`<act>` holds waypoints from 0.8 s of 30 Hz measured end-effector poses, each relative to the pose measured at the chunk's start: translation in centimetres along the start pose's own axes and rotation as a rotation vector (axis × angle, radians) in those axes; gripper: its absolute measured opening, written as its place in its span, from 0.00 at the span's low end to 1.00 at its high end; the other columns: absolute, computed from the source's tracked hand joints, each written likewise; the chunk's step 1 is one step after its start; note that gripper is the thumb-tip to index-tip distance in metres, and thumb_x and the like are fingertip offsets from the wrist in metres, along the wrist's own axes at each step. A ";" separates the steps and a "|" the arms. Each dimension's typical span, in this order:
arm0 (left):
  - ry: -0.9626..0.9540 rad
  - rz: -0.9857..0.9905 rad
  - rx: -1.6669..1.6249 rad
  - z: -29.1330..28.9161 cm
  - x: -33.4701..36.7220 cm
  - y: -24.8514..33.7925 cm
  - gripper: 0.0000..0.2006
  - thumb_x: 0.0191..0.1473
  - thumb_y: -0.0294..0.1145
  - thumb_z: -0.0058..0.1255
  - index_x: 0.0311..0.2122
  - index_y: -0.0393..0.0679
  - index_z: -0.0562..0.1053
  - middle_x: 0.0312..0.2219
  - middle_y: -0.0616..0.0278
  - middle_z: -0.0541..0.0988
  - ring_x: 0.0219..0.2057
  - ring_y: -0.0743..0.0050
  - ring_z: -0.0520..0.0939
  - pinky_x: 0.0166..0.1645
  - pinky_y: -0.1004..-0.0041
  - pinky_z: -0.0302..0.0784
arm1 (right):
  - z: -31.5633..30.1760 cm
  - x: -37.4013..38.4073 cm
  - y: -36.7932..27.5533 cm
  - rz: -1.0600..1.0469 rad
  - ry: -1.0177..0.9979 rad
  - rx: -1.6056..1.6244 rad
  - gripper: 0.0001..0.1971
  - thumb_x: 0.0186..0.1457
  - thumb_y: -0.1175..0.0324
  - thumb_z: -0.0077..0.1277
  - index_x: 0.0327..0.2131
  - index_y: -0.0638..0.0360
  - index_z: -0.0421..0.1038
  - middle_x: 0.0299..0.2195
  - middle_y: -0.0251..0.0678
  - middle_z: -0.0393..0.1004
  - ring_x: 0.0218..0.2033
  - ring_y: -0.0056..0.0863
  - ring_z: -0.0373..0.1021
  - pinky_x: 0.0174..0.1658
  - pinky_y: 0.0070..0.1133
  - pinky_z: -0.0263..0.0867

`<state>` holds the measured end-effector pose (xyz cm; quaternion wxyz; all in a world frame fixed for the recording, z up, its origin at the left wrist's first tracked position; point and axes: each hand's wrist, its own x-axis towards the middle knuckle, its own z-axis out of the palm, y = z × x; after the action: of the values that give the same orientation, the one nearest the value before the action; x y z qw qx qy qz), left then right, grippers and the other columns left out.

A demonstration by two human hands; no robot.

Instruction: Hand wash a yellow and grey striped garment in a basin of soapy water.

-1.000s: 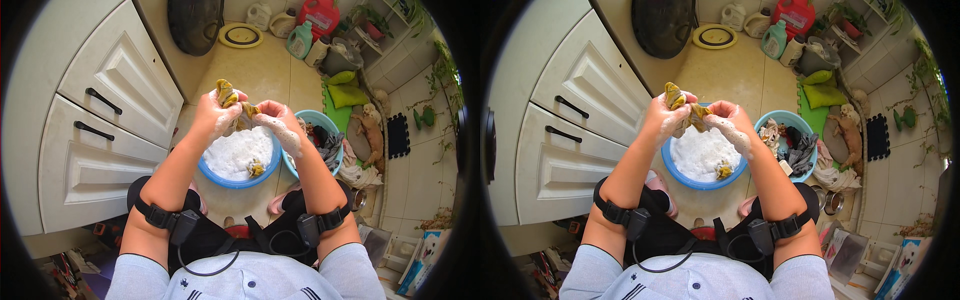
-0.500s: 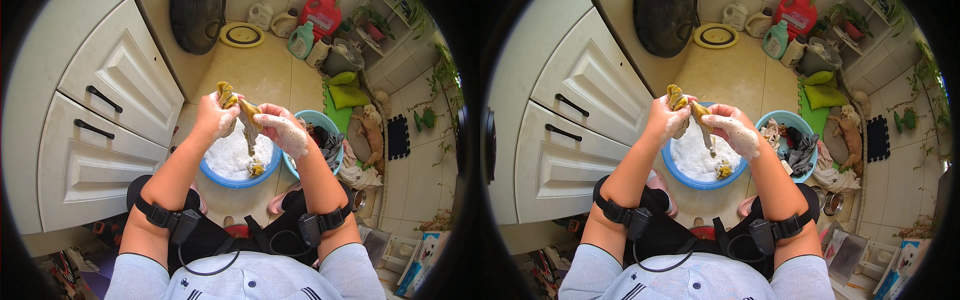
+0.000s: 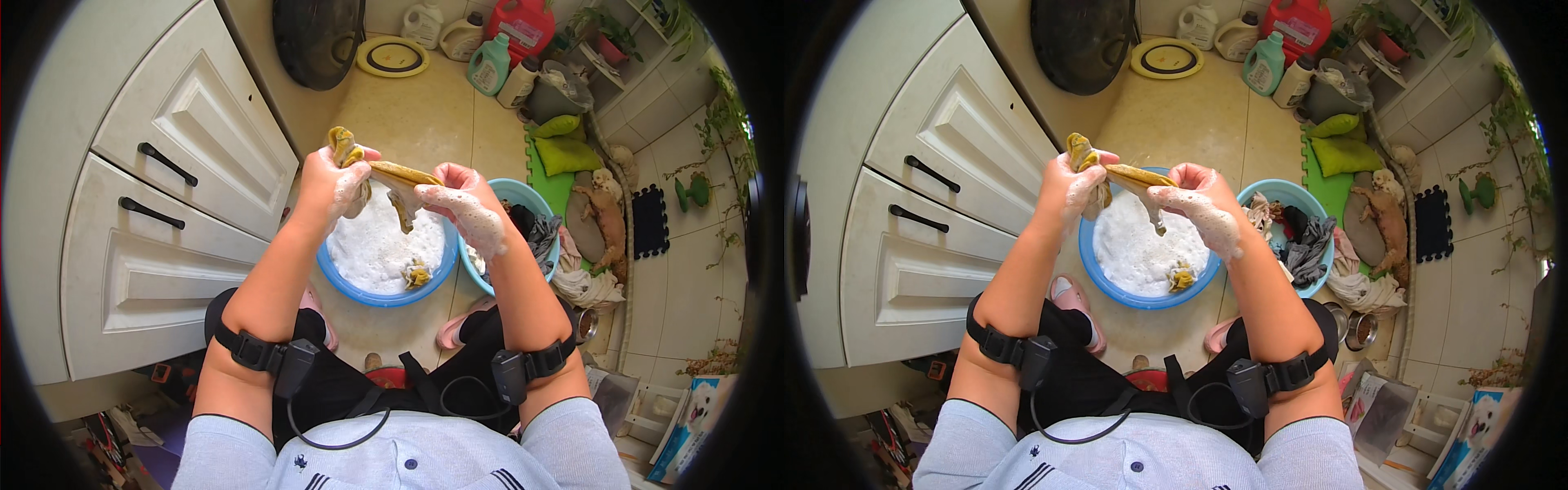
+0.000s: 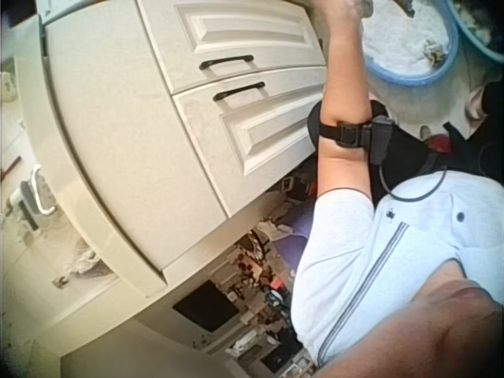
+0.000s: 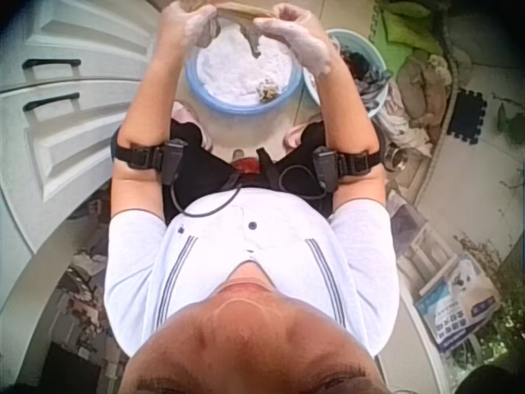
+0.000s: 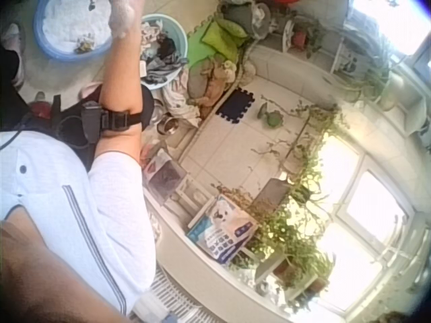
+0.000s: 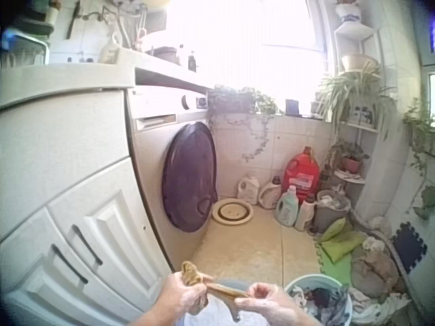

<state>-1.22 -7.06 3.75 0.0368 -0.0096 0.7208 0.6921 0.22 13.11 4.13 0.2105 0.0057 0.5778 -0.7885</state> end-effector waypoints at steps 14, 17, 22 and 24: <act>-0.200 -0.147 -0.373 1.8 -0.4 0.9 0.11 0.46 0.35 0.52 0.33 0.40 0.69 0.27 0.64 0.73 0.30 0.77 0.73 0.36 0.77 0.68 | -0.6 0.8 1.3 -0.005 0.112 -0.010 0.12 0.41 0.70 0.57 0.32 0.61 0.69 0.28 0.30 0.71 0.30 0.16 0.66 0.36 0.14 0.62; -0.132 -0.140 -0.371 1.9 -0.3 0.7 0.11 0.47 0.35 0.52 0.33 0.40 0.69 0.27 0.64 0.73 0.30 0.78 0.73 0.36 0.77 0.68 | -0.7 0.6 1.1 0.045 0.051 -0.010 0.12 0.42 0.70 0.56 0.33 0.61 0.69 0.28 0.30 0.71 0.31 0.17 0.66 0.37 0.14 0.63; -0.128 -0.074 -0.349 1.3 0.2 0.1 0.10 0.47 0.35 0.51 0.32 0.40 0.69 0.26 0.65 0.73 0.29 0.79 0.73 0.34 0.77 0.69 | 0.2 0.2 0.5 0.128 -0.034 0.155 0.11 0.46 0.68 0.53 0.33 0.62 0.68 0.28 0.31 0.71 0.30 0.16 0.67 0.36 0.13 0.64; -0.130 -0.054 -0.354 1.6 0.2 0.0 0.10 0.47 0.34 0.51 0.32 0.40 0.69 0.26 0.65 0.73 0.28 0.79 0.73 0.34 0.78 0.69 | 0.4 0.2 0.5 0.128 -0.087 0.175 0.12 0.47 0.66 0.52 0.35 0.63 0.68 0.27 0.31 0.71 0.29 0.16 0.68 0.35 0.13 0.65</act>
<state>-1.32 -5.43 3.72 0.0996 0.0091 0.5835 0.8059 0.28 12.58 3.72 0.2837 0.0267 0.4957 -0.8204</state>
